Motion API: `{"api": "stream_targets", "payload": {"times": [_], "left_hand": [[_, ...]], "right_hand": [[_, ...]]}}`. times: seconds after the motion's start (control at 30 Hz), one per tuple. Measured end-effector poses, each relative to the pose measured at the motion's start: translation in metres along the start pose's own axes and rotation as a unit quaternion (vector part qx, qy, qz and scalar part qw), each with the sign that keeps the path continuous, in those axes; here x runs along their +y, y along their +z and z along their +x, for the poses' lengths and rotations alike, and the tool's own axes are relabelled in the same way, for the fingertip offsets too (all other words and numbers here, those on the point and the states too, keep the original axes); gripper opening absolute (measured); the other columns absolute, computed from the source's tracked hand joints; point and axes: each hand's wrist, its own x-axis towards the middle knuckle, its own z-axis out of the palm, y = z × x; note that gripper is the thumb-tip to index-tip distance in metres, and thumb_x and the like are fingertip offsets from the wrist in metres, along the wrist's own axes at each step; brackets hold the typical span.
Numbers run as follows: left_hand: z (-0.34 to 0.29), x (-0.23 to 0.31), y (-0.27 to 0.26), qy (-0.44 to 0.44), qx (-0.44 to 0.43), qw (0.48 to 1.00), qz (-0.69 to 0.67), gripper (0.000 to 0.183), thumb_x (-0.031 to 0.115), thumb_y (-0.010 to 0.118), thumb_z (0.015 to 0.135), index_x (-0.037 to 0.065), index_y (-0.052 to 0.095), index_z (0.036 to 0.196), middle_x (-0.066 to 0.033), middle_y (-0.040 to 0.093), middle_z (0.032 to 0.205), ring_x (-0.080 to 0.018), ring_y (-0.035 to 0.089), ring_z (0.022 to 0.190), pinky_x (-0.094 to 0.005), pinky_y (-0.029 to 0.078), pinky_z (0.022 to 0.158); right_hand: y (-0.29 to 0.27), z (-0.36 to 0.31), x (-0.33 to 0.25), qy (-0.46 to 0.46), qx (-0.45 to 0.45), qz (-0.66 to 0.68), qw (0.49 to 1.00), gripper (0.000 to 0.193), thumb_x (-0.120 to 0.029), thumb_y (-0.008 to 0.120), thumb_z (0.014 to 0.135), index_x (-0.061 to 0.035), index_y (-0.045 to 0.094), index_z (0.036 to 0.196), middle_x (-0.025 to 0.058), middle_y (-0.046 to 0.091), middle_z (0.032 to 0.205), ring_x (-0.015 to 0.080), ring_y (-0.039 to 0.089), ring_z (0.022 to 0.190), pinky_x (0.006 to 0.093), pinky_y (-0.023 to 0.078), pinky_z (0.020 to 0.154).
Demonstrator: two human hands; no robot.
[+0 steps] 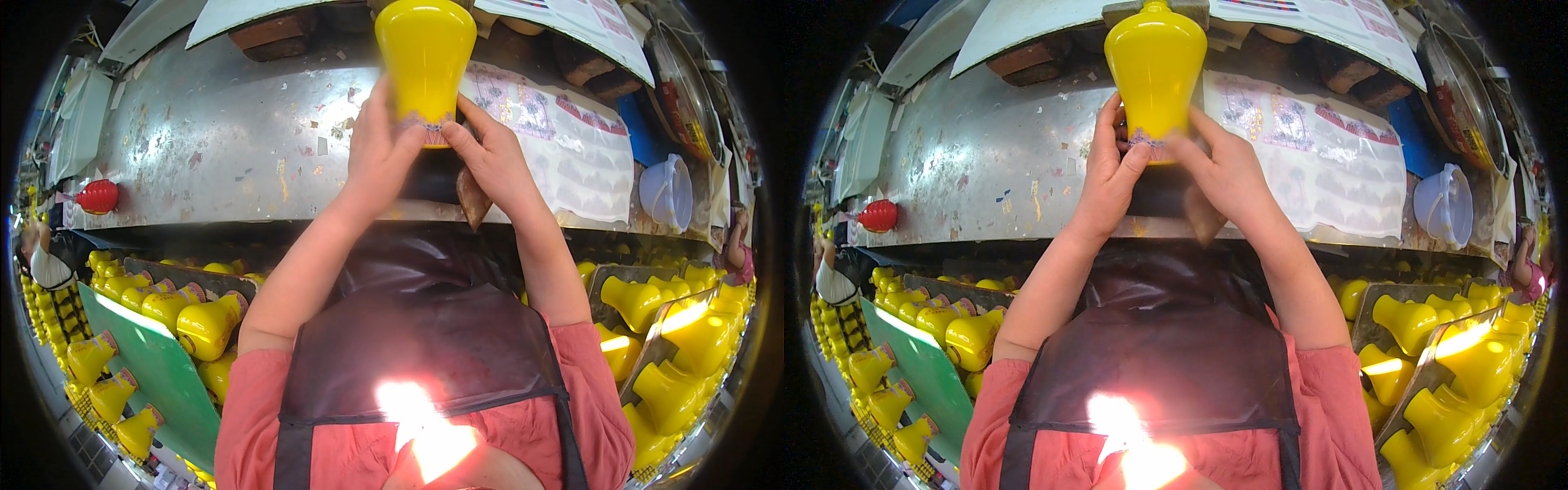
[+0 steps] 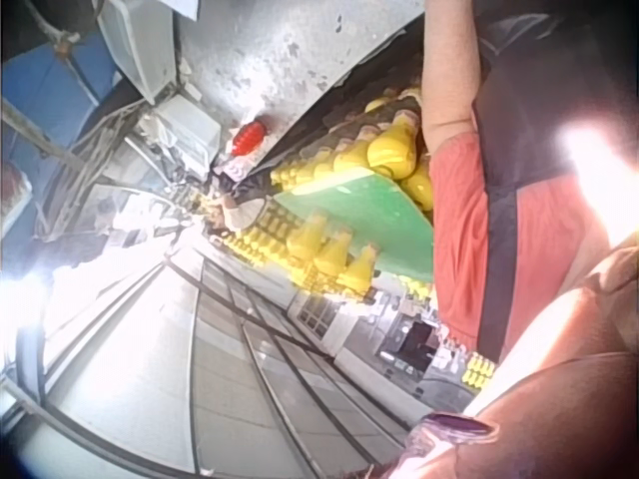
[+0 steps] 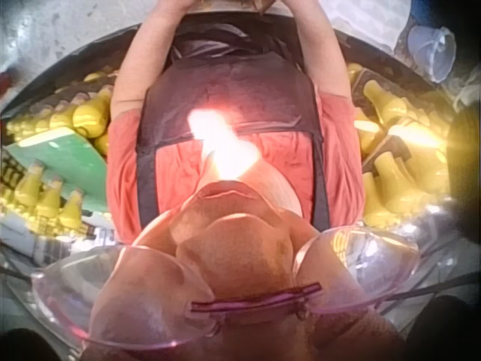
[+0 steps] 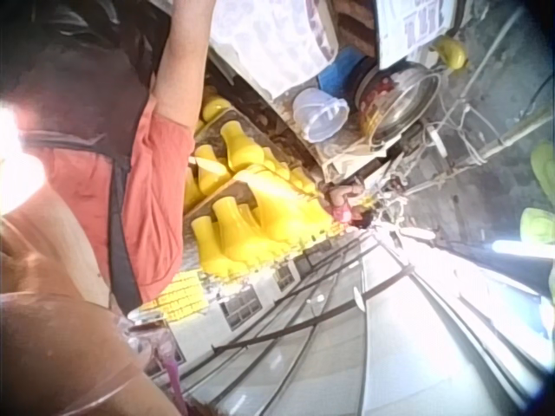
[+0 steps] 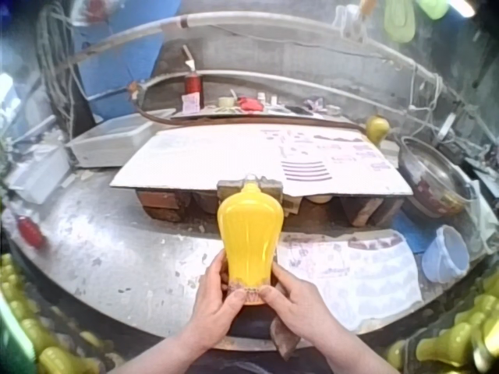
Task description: The person picks up a yellow plastic bottle and applies a printed label to its body, smoothing it down. They then apply a smaller seal to the bottle's neck and place the finished bottle on a nearby tray.
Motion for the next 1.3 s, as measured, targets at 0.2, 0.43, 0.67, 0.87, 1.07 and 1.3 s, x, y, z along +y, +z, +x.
{"api": "stream_targets", "payload": {"times": [0.2, 0.43, 0.67, 0.87, 1.07, 1.3], "left_hand": [[0.001, 0.003, -0.001, -0.007, -0.007, 1.000, -0.018, 0.078, 0.028, 0.064, 0.095, -0.002, 0.029, 0.157, -0.0257, 0.045, 0.150, -0.0412, 0.044, 0.138, -0.0480, 0.033, 0.117], [0.003, 0.011, 0.000, -0.020, -0.004, 0.999, -0.028, 0.093, 0.023, 0.078, 0.081, -0.003, 0.030, 0.155, -0.0263, 0.046, 0.149, -0.0423, 0.047, 0.137, -0.0477, 0.040, 0.113], [0.003, 0.012, 0.007, -0.002, 0.040, 0.999, -0.028, 0.086, 0.018, 0.075, 0.076, -0.003, 0.036, 0.150, -0.0264, 0.054, 0.139, -0.0421, 0.053, 0.130, -0.0470, 0.042, 0.111], [0.002, 0.010, 0.006, 0.012, 0.028, 0.999, 0.038, 0.091, 0.026, 0.081, 0.084, 0.002, 0.030, 0.156, -0.0136, 0.055, 0.138, -0.0217, 0.056, 0.121, -0.0357, 0.043, 0.104], [0.000, 0.020, 0.002, -0.023, 0.029, 0.999, 0.008, 0.085, 0.022, 0.081, 0.081, 0.003, 0.036, 0.151, -0.0151, 0.059, 0.131, -0.0259, 0.059, 0.115, -0.0376, 0.047, 0.099], [0.000, 0.026, 0.003, 0.008, 0.052, 0.998, -0.016, 0.077, 0.014, 0.079, 0.075, 0.004, 0.045, 0.144, -0.0197, 0.062, 0.127, -0.0360, 0.063, 0.116, -0.0435, 0.053, 0.095]], "right_hand": [[0.001, -0.001, -0.002, 0.002, 0.003, 0.007, 1.000, 0.053, -0.036, 0.061, 0.099, -0.0095, 0.057, 0.145, 0.0171, 0.074, 0.105, 0.0255, 0.071, 0.092, 0.0340, 0.053, 0.086], [-0.036, 0.004, -0.016, 0.119, 0.044, 0.275, 0.953, 0.026, -0.023, 0.054, 0.104, -0.0043, 0.067, 0.117, -0.0006, 0.063, 0.102, 0.0058, 0.060, 0.093, 0.0221, 0.047, 0.085], [-0.023, -0.005, -0.024, -0.174, 0.112, -0.155, 0.966, 0.031, -0.004, 0.076, 0.089, -0.0049, 0.062, 0.116, 0.0099, 0.072, 0.100, 0.0183, 0.071, 0.089, 0.0307, 0.056, 0.082], [-0.026, 0.001, -0.056, -0.343, 0.038, -0.304, 0.888, 0.035, -0.007, 0.080, 0.081, -0.0104, 0.072, 0.115, 0.0107, 0.066, 0.085, 0.0298, 0.064, 0.071, 0.0378, 0.052, 0.063], [-0.014, 0.012, -0.075, -0.426, -0.003, -0.355, 0.832, 0.032, -0.011, 0.074, 0.077, -0.0131, 0.068, 0.108, 0.0086, 0.059, 0.083, 0.0284, 0.064, 0.072, 0.0399, 0.052, 0.064], [-0.016, 0.005, -0.069, -0.396, 0.031, -0.384, 0.834, 0.030, -0.010, 0.073, 0.079, -0.0115, 0.068, 0.108, 0.0092, 0.059, 0.078, 0.0280, 0.064, 0.068, 0.0389, 0.052, 0.061]]}}
